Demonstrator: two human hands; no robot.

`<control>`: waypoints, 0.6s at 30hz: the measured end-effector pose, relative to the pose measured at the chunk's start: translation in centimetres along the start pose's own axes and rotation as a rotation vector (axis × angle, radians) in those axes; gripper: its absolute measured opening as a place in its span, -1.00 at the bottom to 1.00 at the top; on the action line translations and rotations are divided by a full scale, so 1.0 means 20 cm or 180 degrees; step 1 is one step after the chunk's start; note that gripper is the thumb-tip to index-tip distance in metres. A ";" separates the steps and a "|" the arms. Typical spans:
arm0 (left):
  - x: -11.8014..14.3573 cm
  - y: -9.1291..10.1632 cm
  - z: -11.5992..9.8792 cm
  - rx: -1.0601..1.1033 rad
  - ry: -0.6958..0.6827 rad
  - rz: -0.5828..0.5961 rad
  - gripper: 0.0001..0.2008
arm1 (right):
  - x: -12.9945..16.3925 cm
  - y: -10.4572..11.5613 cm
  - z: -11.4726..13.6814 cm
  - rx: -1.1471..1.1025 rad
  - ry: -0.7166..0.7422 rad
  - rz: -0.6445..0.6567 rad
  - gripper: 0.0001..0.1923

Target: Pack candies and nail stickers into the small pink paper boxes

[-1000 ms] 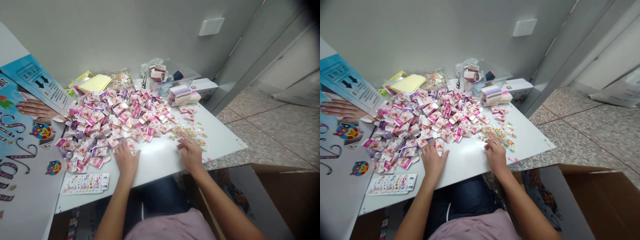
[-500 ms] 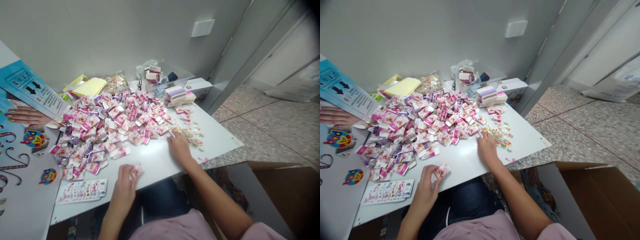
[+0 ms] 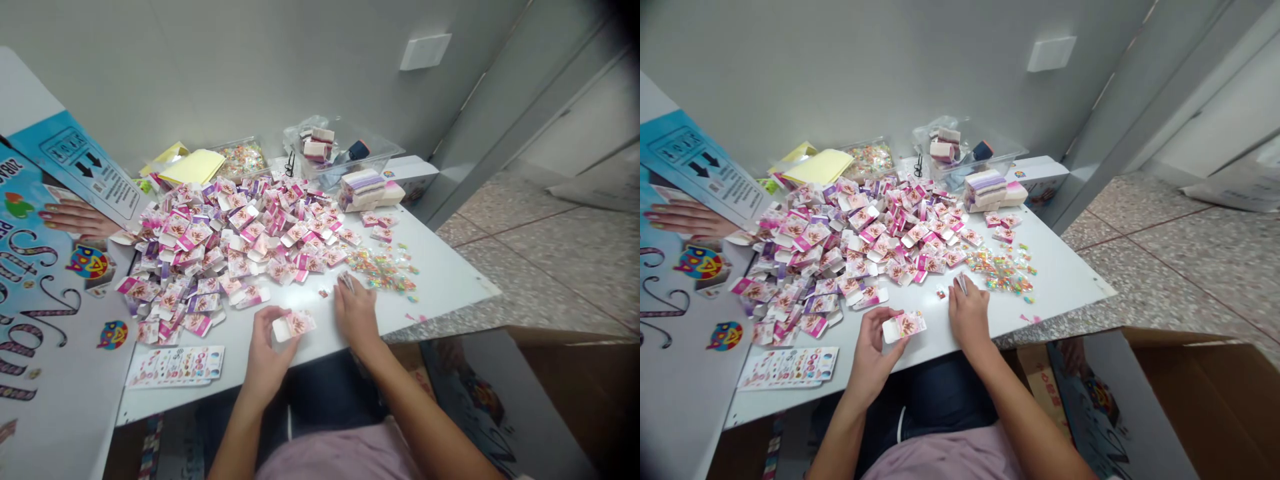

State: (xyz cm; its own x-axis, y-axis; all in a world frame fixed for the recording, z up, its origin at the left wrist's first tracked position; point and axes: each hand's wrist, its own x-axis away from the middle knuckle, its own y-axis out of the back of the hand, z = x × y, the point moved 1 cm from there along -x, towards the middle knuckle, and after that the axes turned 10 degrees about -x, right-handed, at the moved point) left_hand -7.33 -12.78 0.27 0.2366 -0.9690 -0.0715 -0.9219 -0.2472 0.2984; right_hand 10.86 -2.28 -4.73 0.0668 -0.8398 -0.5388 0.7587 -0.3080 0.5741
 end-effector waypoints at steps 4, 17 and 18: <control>0.01 -0.01 0.02 0.0267 0.0095 -0.0128 -0.50 | -0.05 0.13 0.02 -0.0306 0.0031 -0.0036 -0.75; 0.03 -0.08 -0.12 0.2528 0.1120 -0.0830 -0.64 | 0.12 0.12 0.45 -0.2477 -0.0037 0.0553 -0.86; 0.03 -0.07 -0.11 0.2486 0.1126 -0.0816 -0.66 | 0.11 0.15 0.43 -0.2515 0.0007 0.0593 -0.86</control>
State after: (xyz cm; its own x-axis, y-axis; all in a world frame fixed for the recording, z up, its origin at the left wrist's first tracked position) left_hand -5.20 -13.08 1.91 0.4258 -0.8573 0.2894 -0.7431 -0.5138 -0.4287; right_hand 7.60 -8.88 1.13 0.2377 -0.8449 -0.4791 0.9685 0.2441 0.0501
